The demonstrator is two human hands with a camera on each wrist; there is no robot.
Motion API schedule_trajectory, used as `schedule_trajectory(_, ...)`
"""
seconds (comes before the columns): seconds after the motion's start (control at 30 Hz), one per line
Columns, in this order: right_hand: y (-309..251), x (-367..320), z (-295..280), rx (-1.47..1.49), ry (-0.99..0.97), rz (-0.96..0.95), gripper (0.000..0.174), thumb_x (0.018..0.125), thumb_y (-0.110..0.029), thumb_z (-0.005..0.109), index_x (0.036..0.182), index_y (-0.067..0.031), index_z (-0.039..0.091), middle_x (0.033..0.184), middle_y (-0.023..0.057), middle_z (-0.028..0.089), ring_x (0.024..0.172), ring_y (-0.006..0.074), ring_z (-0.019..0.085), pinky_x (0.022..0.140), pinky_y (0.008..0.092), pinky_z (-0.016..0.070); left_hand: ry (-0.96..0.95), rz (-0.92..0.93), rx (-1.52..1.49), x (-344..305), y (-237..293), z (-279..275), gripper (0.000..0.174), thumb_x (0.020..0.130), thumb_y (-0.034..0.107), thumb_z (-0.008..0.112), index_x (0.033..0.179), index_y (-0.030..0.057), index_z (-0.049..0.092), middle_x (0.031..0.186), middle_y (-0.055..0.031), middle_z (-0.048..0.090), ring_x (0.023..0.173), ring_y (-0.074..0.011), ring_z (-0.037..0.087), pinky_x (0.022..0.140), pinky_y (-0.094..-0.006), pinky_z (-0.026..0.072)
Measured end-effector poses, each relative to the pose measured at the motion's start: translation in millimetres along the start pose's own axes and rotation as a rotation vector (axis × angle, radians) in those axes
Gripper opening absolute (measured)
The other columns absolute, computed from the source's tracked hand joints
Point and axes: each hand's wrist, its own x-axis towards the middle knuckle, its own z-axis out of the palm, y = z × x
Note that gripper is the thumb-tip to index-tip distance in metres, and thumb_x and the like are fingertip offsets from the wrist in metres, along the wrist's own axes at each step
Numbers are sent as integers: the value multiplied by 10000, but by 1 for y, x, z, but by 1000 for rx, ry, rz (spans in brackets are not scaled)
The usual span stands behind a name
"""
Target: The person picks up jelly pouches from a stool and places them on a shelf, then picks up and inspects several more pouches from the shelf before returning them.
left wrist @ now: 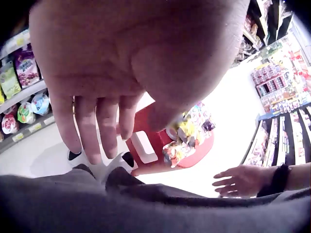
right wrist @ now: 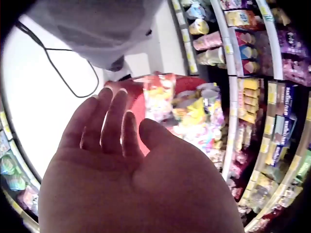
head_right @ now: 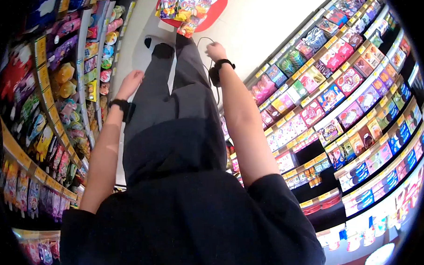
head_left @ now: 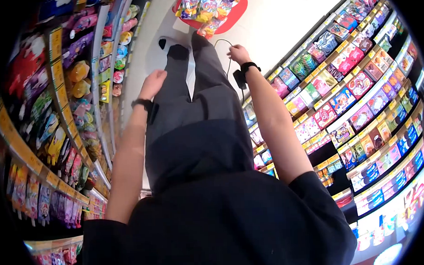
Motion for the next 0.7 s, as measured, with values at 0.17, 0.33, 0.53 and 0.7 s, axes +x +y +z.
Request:
schedule_trajectory(0.17, 51, 14, -15, -80, 62, 159, 360, 858, -217, 543, 1051, 44, 698, 873, 152, 758, 779, 233, 738, 773, 349, 574, -100, -46, -137, 77, 35, 25, 405, 961, 369, 613, 1175, 29, 666, 1112, -171, 722, 1070, -301, 683, 917, -372, 514)
schedule_trajectory(0.33, 29, 55, 7, -50, -105, 93, 371, 916, -201, 573, 1191, 45, 616, 981, 139, 713, 807, 189, 672, 696, 308, 551, -102, -34, -28, 154, 39, 75, 512, 871, 376, 689, 1244, 31, 622, 1193, -171, 694, 1151, -320, 644, 984, -385, 495)
schedule_trajectory(0.53, -38, 81, 49, 115, -113, 96, 886, 856, -253, 766, 1517, -30, 219, 1298, 170, 552, 1117, 273, 581, 910, 401, 521, -32, 23, -172, 203, 91, 105, 848, 798, 293, 819, 1416, -105, 397, 1414, -242, 527, 1311, -298, 519, 1102, -354, 409)
schedule_trajectory(0.7, -49, 99, 76, 346, -44, 176, 594, 860, -236, 771, 1313, 13, 480, 1059, 119, 672, 988, 215, 664, 920, 397, 529, 31, 44, -172, 258, 69, 144, 433, 917, 266, 650, 1184, -59, 545, 1091, -211, 677, 1004, -274, 640, 895, -390, 513)
